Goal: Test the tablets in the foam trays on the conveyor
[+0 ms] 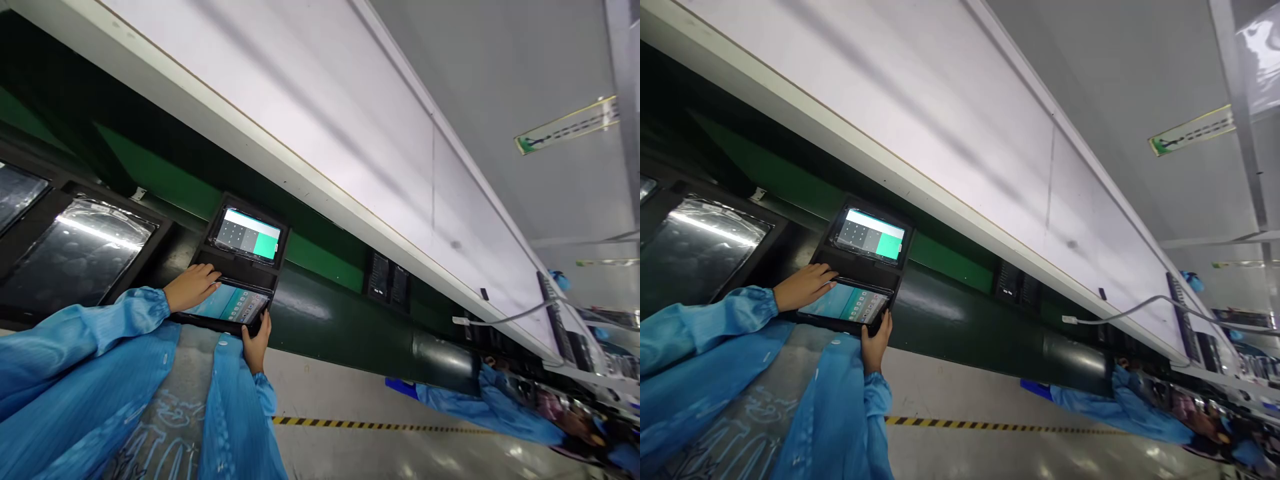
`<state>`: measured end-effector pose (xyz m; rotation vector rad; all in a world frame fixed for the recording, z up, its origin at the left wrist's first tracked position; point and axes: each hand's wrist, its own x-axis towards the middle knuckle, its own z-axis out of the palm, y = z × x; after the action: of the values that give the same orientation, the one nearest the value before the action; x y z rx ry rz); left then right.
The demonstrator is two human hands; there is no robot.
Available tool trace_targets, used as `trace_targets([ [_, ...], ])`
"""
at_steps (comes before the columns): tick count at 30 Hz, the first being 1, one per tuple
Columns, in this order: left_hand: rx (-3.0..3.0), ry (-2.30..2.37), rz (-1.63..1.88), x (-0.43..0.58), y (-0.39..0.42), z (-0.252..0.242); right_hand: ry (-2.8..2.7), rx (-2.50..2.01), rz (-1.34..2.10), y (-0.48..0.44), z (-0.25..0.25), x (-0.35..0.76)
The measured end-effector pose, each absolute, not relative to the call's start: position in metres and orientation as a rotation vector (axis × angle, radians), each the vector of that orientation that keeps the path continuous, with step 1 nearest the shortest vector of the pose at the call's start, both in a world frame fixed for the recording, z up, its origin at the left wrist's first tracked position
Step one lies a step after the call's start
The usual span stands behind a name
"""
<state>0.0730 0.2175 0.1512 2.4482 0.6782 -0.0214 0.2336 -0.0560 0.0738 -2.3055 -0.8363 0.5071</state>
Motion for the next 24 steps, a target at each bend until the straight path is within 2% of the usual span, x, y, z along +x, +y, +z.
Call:
trace_targets([
  [11, 2.470, 0.674, 0.050, 0.061, 0.202, 0.156, -0.868, -2.339, 0.437, -0.053, 0.069, 0.235],
  [18, 2.482, 0.752, -0.045, 0.091, 0.234, 0.117, -0.944, -2.349, 0.359, -0.039, 0.087, 0.242],
  [21, 2.452, 0.786, -0.077, 0.105, 0.246, 0.097, -1.182, -2.305, 0.402, -0.019, 0.101, 0.235],
  [24, 2.417, 0.804, -0.025, 0.105, 0.247, 0.087, -1.704, -2.146, 0.588, 0.012, 0.114, 0.221],
])
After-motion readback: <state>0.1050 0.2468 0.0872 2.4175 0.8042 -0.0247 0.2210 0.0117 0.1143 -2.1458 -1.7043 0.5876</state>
